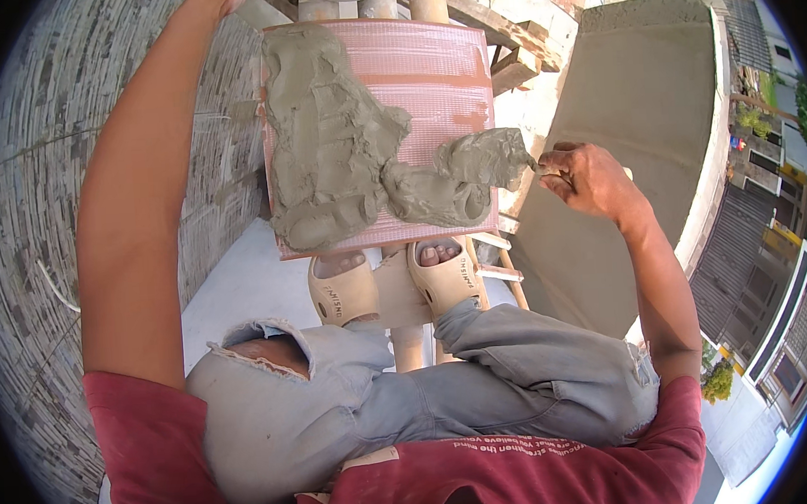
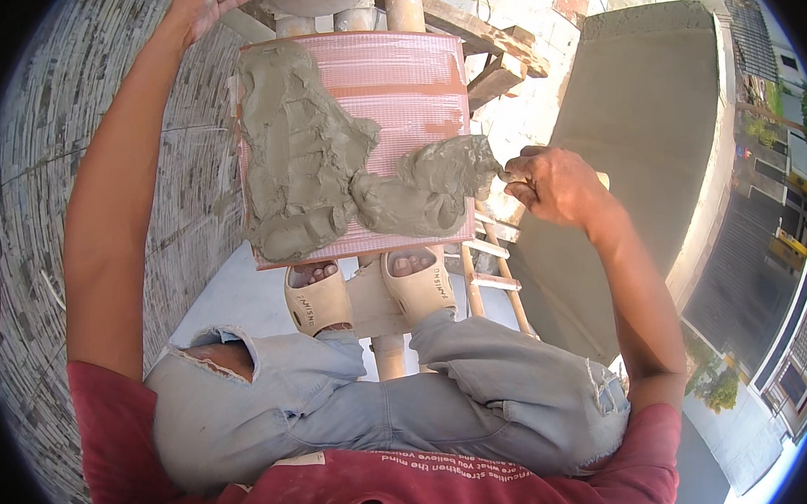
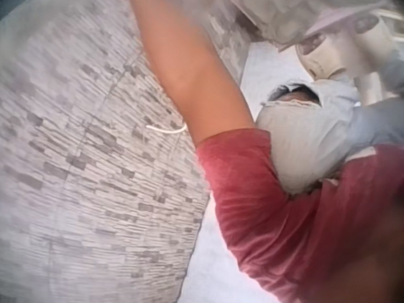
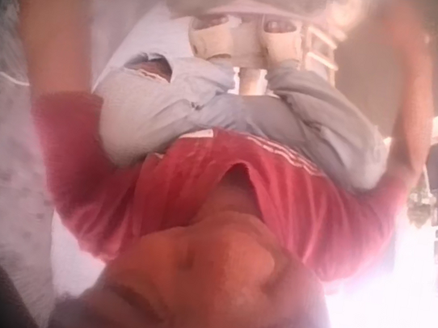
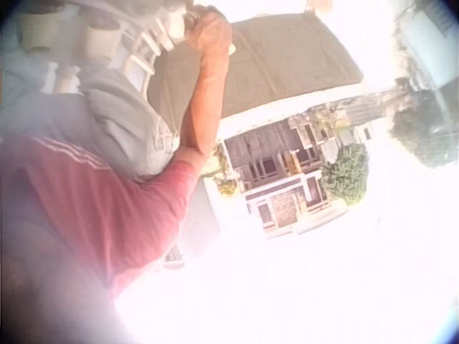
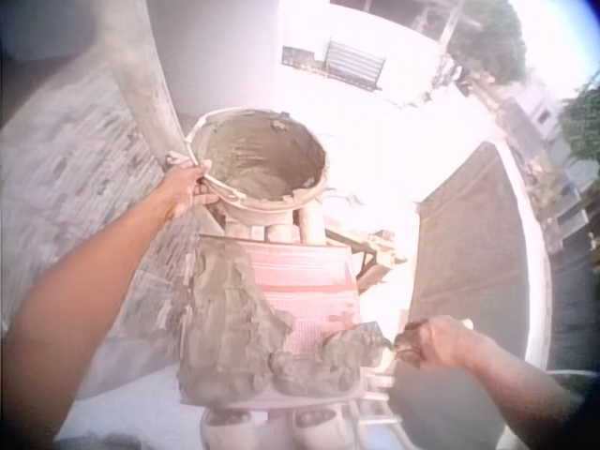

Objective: The person scoops mortar from a bucket and spreads it evenly on the back of a stone tile using a trowel. They then lift the tile and press it onto a wall, tapping it with a hammer to secure it in place.

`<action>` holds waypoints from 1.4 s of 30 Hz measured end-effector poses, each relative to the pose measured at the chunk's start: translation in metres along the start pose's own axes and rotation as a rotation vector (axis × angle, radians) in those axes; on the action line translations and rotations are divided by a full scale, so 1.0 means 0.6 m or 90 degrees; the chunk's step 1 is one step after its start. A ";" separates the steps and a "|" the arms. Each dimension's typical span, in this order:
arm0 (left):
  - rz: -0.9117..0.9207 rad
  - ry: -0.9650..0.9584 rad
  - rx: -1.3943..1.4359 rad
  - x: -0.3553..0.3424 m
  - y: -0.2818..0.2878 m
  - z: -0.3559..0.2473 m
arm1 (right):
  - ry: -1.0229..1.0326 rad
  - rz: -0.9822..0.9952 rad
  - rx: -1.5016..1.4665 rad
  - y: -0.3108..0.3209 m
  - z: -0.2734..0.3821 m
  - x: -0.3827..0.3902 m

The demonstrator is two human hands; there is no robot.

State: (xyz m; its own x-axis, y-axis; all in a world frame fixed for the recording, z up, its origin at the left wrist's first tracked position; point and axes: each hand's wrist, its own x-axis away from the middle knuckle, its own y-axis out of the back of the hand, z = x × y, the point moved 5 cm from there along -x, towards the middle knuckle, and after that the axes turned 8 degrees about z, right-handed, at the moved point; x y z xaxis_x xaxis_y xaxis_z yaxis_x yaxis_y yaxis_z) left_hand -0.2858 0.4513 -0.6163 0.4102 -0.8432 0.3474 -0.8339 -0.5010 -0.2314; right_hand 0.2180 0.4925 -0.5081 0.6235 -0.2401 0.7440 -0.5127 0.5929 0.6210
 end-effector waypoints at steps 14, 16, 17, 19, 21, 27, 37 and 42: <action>0.009 -0.003 0.015 -0.013 0.024 0.011 | 0.144 -0.015 0.160 -0.001 0.076 -0.016; 0.007 -0.003 0.009 -0.012 0.020 0.009 | 0.153 -0.005 0.161 0.003 0.064 -0.015; 0.008 -0.002 0.004 -0.013 0.014 0.005 | 0.140 0.076 0.214 -0.007 0.064 -0.022; 0.018 0.005 0.013 -0.012 -0.001 0.002 | 0.158 0.029 0.264 -0.036 0.058 -0.036; 0.012 0.004 0.011 -0.013 -0.001 0.003 | 0.172 -0.031 0.287 -0.052 0.057 -0.053; 0.002 0.008 -0.004 -0.018 0.020 0.006 | 0.147 -0.152 0.283 -0.020 0.068 -0.058; 0.032 -0.015 0.008 -0.014 0.000 0.012 | 0.145 -0.134 0.283 -0.064 0.122 -0.077; 0.009 -0.004 0.012 -0.023 0.015 0.015 | 0.086 -0.148 0.179 -0.048 0.113 -0.074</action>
State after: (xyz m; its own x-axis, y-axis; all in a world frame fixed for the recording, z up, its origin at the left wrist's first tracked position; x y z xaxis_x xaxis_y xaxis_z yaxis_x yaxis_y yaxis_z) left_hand -0.2956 0.4568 -0.6312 0.4016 -0.8513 0.3378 -0.8320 -0.4933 -0.2538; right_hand 0.1651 0.4342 -0.5423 0.8047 -0.2278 0.5482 -0.4791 0.2959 0.8264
